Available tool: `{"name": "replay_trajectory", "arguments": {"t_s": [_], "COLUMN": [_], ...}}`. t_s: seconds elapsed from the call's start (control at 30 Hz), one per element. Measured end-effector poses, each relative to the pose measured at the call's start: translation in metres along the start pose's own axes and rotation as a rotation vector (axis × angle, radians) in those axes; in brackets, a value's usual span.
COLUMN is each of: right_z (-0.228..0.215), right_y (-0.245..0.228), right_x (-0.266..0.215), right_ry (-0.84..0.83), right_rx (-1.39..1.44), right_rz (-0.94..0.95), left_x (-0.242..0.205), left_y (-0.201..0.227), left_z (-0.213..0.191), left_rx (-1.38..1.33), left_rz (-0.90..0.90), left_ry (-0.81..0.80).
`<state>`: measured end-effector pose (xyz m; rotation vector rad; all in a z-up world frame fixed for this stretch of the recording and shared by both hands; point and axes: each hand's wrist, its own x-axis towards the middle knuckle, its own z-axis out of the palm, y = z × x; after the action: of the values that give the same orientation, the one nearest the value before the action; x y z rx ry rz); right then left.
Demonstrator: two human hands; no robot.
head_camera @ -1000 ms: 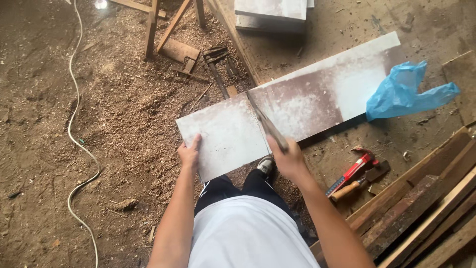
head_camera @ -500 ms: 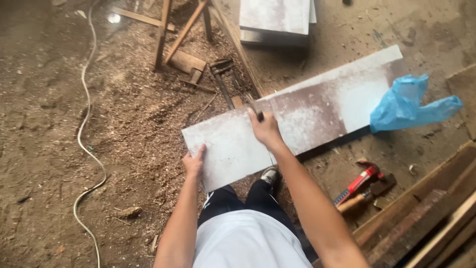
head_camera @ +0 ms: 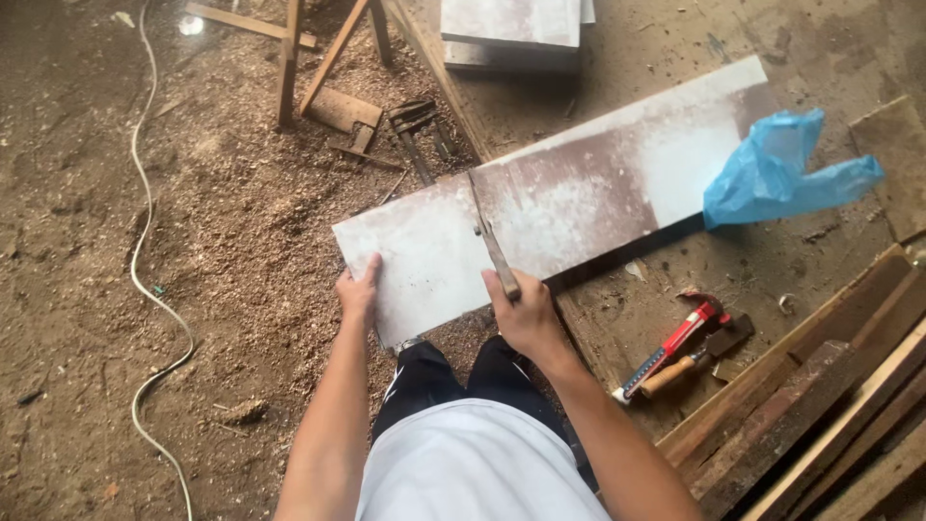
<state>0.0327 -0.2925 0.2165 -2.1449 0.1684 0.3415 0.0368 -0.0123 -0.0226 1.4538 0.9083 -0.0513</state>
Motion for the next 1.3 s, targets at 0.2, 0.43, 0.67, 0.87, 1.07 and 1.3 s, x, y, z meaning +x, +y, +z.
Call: {"name": "replay_trajectory", "arguments": {"t_s": [0.2, 0.43, 0.67, 0.87, 1.07, 1.3], "right_z": [-0.042, -0.080, -0.019, 0.004, -0.067, -0.021], "right_y": [-0.025, -0.049, -0.033, -0.016, -0.002, 0.023], "right_x": [0.027, 0.044, 0.126, 0.132, 0.021, 0.089], "right_ry": [-0.175, -0.249, -0.245, -0.151, -0.185, -0.153], "right_rx": [-0.009, -0.049, 0.087, 0.060, -0.029, 0.095], "right_rz": [0.325, 0.413, 0.349, 0.193, 0.313, 0.346], "left_x": [0.017, -0.007, -0.027, -0.020, -0.018, -0.026], "left_y": [0.003, -0.001, -0.009, -0.018, -0.012, -0.007], "left_z": [0.007, 0.004, 0.005, 0.005, 0.012, 0.005], "left_rx": [-0.031, 0.011, -0.036, -0.027, -0.098, -0.002], "left_rz": [0.027, -0.035, -0.049, -0.027, -0.047, -0.076], "left_ry": [-0.026, 0.026, 0.032, 0.086, 0.067, 0.059]}}
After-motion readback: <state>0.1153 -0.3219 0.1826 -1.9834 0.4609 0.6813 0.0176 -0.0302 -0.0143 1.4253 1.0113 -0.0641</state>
